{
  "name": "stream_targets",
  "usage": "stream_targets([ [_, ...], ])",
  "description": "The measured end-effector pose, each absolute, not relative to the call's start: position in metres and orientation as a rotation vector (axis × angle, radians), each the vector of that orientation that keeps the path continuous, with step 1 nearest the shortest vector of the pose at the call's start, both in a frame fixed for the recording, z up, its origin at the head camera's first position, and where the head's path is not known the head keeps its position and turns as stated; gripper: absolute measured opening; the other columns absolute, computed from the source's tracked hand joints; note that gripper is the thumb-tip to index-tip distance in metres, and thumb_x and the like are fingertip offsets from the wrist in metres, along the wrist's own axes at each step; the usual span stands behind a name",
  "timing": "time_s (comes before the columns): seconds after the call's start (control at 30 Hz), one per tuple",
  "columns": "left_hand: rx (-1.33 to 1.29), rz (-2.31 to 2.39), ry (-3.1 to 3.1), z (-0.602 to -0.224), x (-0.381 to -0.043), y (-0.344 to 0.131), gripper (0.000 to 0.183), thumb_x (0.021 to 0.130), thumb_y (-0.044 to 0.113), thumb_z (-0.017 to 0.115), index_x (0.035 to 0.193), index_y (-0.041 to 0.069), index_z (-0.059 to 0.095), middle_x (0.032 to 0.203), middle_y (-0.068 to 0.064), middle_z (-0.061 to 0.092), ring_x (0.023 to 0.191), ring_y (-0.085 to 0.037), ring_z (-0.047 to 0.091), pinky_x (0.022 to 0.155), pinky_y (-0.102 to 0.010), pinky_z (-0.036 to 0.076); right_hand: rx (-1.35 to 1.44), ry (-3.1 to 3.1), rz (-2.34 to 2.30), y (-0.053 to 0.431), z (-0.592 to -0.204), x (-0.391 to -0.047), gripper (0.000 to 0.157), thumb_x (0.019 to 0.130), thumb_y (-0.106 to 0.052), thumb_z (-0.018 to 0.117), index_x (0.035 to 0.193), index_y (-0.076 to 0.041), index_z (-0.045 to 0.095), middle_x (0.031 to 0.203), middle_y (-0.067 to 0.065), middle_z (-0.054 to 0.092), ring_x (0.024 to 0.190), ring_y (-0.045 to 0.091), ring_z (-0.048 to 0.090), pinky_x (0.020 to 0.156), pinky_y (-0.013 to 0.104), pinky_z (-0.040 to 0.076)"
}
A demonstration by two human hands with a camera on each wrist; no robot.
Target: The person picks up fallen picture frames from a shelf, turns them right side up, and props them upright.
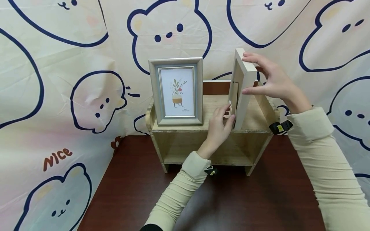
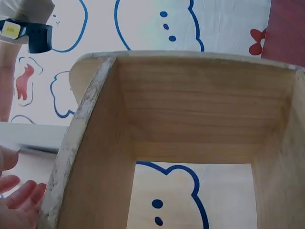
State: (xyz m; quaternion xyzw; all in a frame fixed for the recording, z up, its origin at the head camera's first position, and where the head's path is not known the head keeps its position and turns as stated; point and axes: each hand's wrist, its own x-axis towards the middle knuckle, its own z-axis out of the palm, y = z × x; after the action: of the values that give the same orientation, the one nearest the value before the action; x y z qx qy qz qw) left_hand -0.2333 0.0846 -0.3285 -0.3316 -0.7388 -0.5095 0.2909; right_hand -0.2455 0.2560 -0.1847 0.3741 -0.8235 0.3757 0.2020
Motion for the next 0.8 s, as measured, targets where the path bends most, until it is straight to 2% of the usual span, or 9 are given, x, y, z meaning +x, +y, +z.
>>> stream_targets([
  [0.3,-0.831,-1.077,-2.044,-0.311,-0.232,0.071,0.031,0.078,-0.001,0.06,0.108,-0.009,0.06,0.096,-0.016,0.064,0.081,-0.021,0.064,0.068,-0.015,0.049,1.083,-2.302,1.034,0.244,-0.185,-0.25,0.084,0.058,0.013,0.078,0.133,0.003,0.042,0.145,0.015,0.031,0.131,0.016,0.031,0.097,0.02,0.034],
  [0.43,-0.807,-0.929,-2.025,-0.304,-0.232,0.061,0.03,0.074,-0.004,0.06,0.104,-0.006,0.063,0.095,-0.015,0.065,0.08,-0.021,0.065,0.068,-0.021,0.051,1.091,-2.325,0.996,0.239,-0.183,-0.251,0.083,0.059,0.01,0.079,0.133,0.003,0.042,0.145,0.015,0.031,0.131,0.015,0.031,0.096,0.019,0.032],
  [0.6,-0.793,-0.783,-2.045,-0.301,-0.232,0.05,0.028,0.075,-0.009,0.059,0.101,-0.002,0.068,0.098,-0.015,0.064,0.088,-0.025,0.063,0.075,-0.028,0.052,1.089,-2.364,0.927,0.233,-0.181,-0.251,0.084,0.06,0.007,0.081,0.134,0.001,0.042,0.145,0.014,0.031,0.131,0.017,0.031,0.093,0.016,0.031],
  [0.8,-0.798,-0.645,-2.087,-0.303,-0.23,0.045,0.017,0.081,-0.003,0.06,0.094,-0.003,0.07,0.096,-0.014,0.064,0.088,-0.024,0.062,0.079,-0.027,0.05,1.124,-2.384,0.833,0.228,-0.177,-0.253,0.085,0.058,0.004,0.082,0.133,0.0,0.043,0.145,0.014,0.033,0.131,0.019,0.032,0.093,0.016,0.033],
])
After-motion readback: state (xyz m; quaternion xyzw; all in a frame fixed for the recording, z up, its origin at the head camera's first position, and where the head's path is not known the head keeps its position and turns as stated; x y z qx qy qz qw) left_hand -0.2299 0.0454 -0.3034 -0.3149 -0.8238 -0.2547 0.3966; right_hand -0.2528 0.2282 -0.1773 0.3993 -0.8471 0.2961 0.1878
